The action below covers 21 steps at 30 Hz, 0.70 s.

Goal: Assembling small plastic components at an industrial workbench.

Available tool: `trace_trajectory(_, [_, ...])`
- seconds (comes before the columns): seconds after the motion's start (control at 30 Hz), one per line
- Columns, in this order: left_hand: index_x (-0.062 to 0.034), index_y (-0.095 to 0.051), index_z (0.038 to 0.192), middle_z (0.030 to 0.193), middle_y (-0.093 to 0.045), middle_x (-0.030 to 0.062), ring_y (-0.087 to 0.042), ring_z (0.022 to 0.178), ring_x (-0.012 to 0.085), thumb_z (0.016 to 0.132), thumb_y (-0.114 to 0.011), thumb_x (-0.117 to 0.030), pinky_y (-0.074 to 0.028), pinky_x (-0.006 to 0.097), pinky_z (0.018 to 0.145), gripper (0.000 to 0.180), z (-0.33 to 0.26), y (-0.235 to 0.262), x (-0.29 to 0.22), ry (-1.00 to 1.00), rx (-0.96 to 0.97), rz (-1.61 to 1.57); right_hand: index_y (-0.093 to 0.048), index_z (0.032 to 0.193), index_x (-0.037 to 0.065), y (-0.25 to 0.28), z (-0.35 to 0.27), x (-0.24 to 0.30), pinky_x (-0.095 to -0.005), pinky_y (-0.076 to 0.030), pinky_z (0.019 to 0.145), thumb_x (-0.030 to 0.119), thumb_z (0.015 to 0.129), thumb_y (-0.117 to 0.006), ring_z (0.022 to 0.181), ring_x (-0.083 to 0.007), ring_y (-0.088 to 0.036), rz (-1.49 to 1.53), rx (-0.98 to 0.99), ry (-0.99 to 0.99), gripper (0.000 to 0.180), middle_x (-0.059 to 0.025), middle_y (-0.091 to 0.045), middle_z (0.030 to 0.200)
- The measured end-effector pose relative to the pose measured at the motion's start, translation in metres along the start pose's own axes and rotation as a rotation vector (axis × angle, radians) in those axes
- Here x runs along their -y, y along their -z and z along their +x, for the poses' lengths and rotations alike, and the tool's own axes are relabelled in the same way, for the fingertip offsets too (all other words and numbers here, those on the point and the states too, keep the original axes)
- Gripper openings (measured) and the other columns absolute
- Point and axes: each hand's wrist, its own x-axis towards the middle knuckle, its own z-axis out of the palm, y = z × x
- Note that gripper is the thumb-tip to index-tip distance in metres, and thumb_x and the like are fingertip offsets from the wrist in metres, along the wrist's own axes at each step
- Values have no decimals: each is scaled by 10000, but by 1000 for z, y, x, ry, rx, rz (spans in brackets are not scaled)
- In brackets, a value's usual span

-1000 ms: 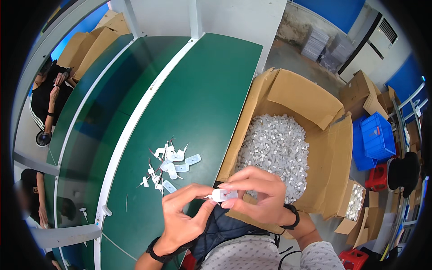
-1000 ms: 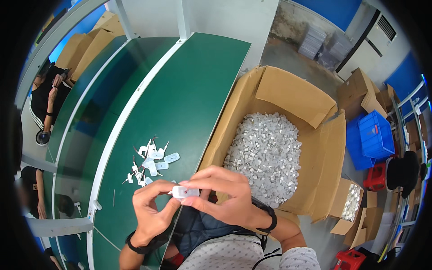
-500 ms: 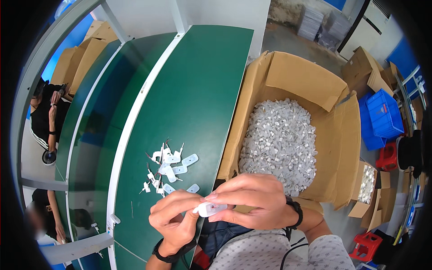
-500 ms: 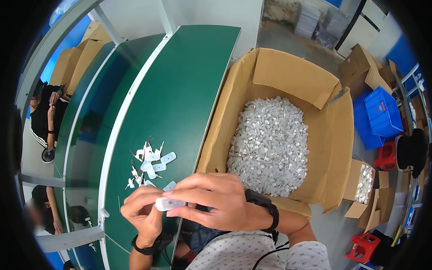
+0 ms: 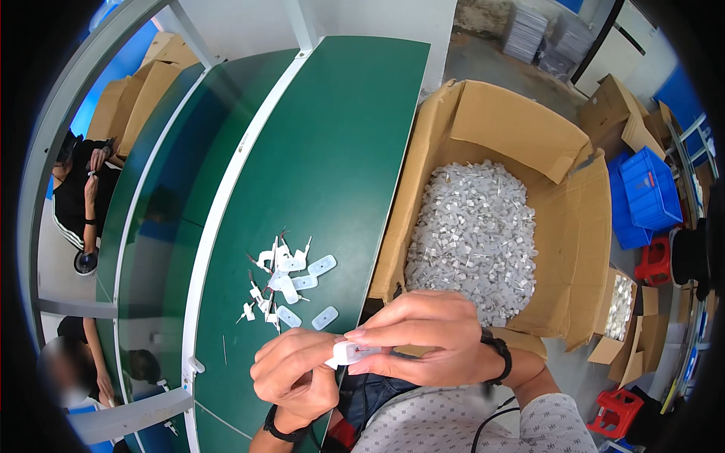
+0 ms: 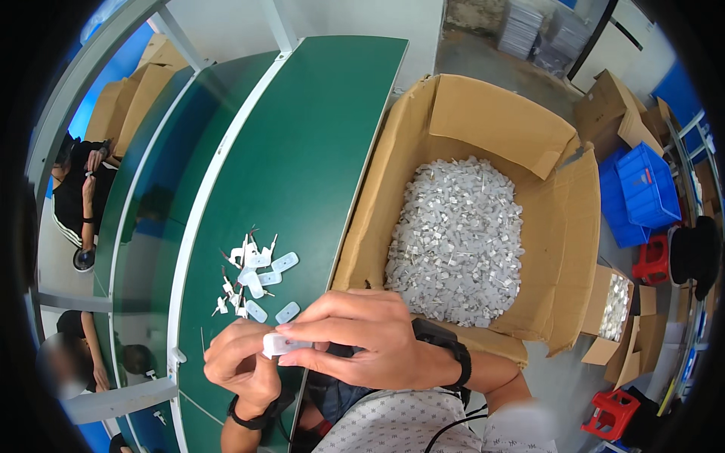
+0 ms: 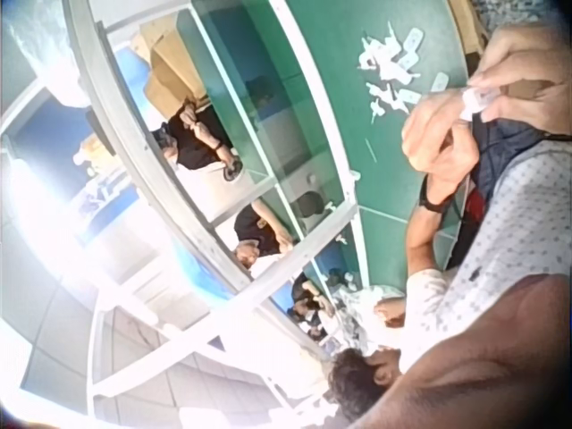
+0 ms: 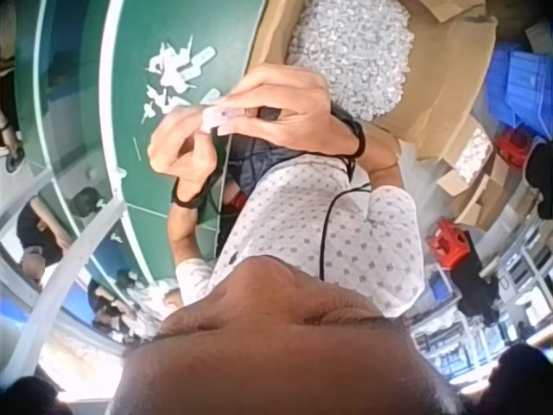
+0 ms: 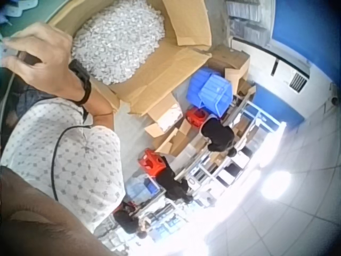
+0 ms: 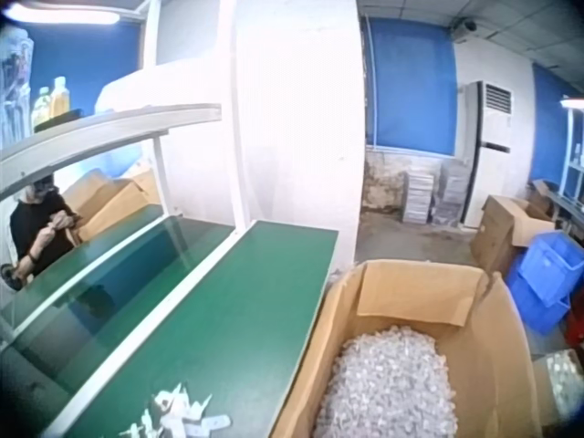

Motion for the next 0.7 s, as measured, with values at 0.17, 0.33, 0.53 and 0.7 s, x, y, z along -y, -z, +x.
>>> trace_trajectory(0.17, [27,-699,825,716,-690,117,-643,589,194,806,-738,22,-470,283,558,44,-4,1,0,-29,-9,45,-789,1005,70,-4,-3,-1,-237,-522,562,95,748,-883,658,-125,-693,34,6,-42,274,-41,-739,892])
trace_trajectory(0.33, [9,-713,815,718,-696,112,-679,583,243,644,-604,153,-522,296,545,249,-4,2,-1,-7,-11,63,-786,1010,56,-5,-3,-2,-240,-534,577,73,753,-874,685,-132,-702,34,35,-47,272,-50,-738,893])
trace_trajectory(0.53, [34,-695,816,721,-658,107,-605,622,176,785,-676,59,-455,286,595,45,-4,4,-2,117,-22,11,-790,1032,37,-11,-4,-3,-247,-573,643,73,741,-900,752,-164,-731,118,23,-146,313,-98,-746,936])
trace_trajectory(0.7, [28,-688,831,763,-662,109,-595,663,194,817,-700,31,-454,308,636,18,-6,8,-1,122,-13,-7,-782,1081,38,-11,-4,-4,-247,-553,645,75,764,-884,795,-153,-716,231,39,-138,335,-86,-736,1008])
